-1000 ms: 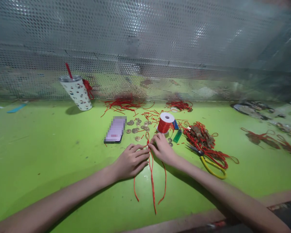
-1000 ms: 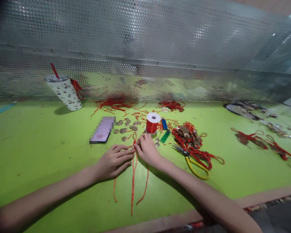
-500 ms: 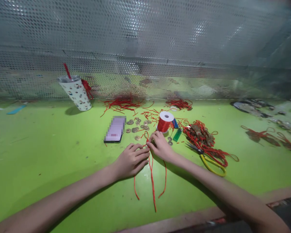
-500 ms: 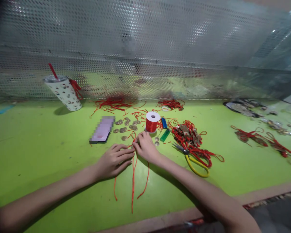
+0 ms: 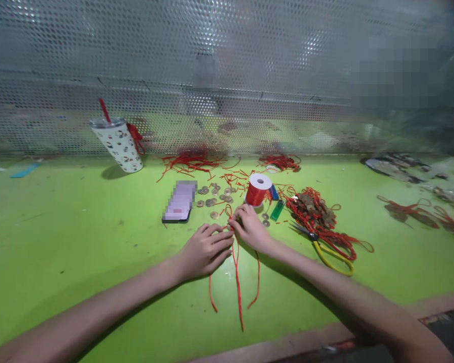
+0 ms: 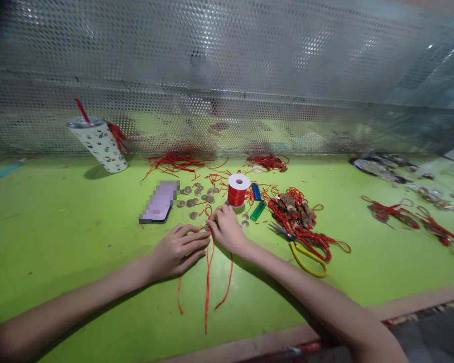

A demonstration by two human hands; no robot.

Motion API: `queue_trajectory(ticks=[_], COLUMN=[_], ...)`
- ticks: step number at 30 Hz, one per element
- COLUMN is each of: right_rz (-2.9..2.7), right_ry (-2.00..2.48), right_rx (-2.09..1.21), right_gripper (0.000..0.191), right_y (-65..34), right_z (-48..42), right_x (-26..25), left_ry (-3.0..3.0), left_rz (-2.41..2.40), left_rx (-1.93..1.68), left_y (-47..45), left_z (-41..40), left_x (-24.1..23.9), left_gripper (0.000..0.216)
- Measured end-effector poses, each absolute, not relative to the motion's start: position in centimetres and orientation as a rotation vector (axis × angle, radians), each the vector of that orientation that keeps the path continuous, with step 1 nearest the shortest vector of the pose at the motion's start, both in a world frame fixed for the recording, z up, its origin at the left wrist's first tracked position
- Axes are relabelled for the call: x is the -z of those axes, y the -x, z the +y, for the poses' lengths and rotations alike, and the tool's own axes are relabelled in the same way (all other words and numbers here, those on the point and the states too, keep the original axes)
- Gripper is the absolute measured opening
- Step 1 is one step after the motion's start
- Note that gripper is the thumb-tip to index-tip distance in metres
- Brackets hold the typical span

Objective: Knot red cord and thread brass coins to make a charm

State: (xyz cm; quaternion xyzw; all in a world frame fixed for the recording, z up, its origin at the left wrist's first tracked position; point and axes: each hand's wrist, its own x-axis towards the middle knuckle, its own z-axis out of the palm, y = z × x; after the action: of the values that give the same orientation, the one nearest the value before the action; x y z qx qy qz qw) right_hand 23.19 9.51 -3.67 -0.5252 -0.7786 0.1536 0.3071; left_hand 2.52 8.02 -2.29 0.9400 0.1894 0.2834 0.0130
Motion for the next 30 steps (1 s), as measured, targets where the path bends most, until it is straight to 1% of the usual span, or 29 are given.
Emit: queue_trajectory(ticks=[7,10,11,14,16,19,24,27,30], right_rz=[-2.016,-2.044,-2.071,-2.214,-2.297,-2.361,-2.333,-2.283,-2.303], right_ry=[1.428,1.395,1.383,1.341,1.303,1.255,1.232,1.222,1.190], right_rx=[-0.352,-0.385,-0.369,-0.280,-0.245,-0.207,-0.216,-0.290,-0.302], right_gripper=[0.011,0.005,0.007,0.023,0.026,0.023,0.012,0.014,0.013], right_y=[-23.0,-23.5,-23.6,-23.9,-23.8,-23.5,-23.4,-23.6,-23.9], right_z=[10.1,11.3,11.8,13.2,13.9,14.6,15.1,15.2,15.2], right_x=[3.8,2.9,2.5,1.6,1.3,1.4,1.7,1.7,1.7], left_ry=[-2.931,-2.920,-2.916,-2.911,-2.911,-2.909,-2.910,-2.910,-2.908], left_rz=[0.612,0.627,0.628,0.613,0.605,0.605,0.615,0.616,0.605], left_rx=[-0.875,-0.860,-0.858,-0.840,-0.831,-0.844,-0.851,-0.863,-0.887], left_y=[-2.5,-2.5,-2.5,-2.5,-2.6,-2.5,-2.6,-2.6,-2.6], left_z=[7.9,7.9,7.9,7.9,7.9,7.9,7.8,7.9,7.9], left_x=[2.4,2.3,2.2,2.1,2.1,2.2,2.1,2.1,2.1], left_gripper=[0.021,0.022,0.023,0.025,0.025,0.023,0.022,0.022,0.021])
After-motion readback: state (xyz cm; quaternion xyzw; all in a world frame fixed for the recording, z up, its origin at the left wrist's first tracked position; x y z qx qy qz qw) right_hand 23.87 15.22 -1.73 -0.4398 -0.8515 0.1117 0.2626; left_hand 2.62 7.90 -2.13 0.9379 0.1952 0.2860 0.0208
